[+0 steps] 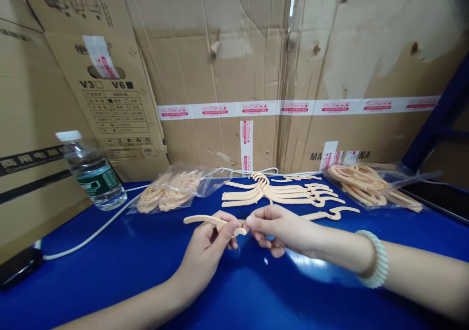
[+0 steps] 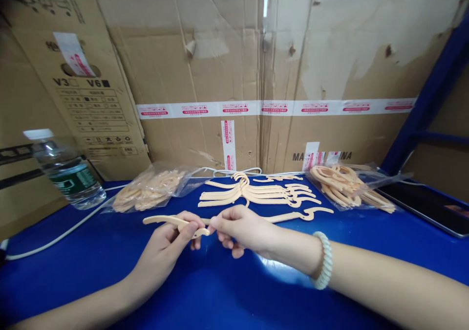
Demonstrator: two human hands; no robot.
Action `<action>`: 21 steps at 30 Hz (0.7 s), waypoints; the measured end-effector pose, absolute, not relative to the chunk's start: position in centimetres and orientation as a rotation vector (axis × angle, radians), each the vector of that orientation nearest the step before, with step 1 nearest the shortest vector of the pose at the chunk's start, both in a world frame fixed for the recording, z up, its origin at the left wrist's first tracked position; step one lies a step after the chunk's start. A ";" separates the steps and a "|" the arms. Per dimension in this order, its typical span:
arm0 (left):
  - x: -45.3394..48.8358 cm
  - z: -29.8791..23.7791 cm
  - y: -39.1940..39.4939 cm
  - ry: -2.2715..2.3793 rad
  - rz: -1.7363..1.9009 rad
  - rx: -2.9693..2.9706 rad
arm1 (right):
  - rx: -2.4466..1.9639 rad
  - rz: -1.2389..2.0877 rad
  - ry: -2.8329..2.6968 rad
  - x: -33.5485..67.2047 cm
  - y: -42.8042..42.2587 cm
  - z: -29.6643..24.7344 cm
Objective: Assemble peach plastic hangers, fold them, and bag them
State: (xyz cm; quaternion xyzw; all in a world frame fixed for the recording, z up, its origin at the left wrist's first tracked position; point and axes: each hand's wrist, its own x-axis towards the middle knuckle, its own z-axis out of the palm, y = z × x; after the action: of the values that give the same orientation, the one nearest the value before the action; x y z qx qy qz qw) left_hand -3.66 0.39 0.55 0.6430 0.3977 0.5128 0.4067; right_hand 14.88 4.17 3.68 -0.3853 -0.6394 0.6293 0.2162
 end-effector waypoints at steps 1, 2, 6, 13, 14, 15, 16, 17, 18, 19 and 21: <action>-3.7 0.5 0.5 1.002 1.306 1.598 | -1.074 1.668 -1.808 15.2 4.6 3.9; -3.7 0.5 0.5 1.004 1.316 1.581 | -1.083 1.591 -1.835 15.6 5.1 4.1; -3.7 0.6 0.4 0.996 1.324 1.535 | -1.139 1.211 -1.936 18.3 7.9 4.7; -3.6 0.4 0.4 1.001 1.323 1.511 | -1.237 0.532 -2.263 22.8 11.5 3.5; -3.6 0.4 0.5 1.011 1.328 1.508 | -1.243 0.476 -2.305 23.1 11.6 3.2; -3.6 0.4 0.6 1.023 1.332 1.504 | -1.245 0.429 -2.342 23.2 11.7 2.8; -3.6 0.4 0.7 1.035 1.336 1.500 | -1.246 0.386 -2.372 23.2 11.8 2.5; -3.6 0.5 0.8 1.047 1.339 1.496 | -1.247 0.344 -2.394 23.2 11.9 2.2; -3.6 0.5 0.8 1.056 1.340 1.492 | -1.248 0.301 -2.408 23.2 12.0 1.9; -3.6 0.6 0.9 1.065 1.341 1.488 | -1.249 0.258 -2.417 23.1 12.1 1.7; -3.6 0.7 0.9 1.080 1.337 1.484 | -1.248 0.188 -2.430 22.9 12.2 1.4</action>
State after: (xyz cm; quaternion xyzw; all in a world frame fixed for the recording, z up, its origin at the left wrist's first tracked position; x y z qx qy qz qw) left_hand -3.63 0.91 0.68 0.5925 0.4311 0.5338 0.4222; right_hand 22.87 12.24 1.37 -0.4464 -0.8696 0.0672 0.2002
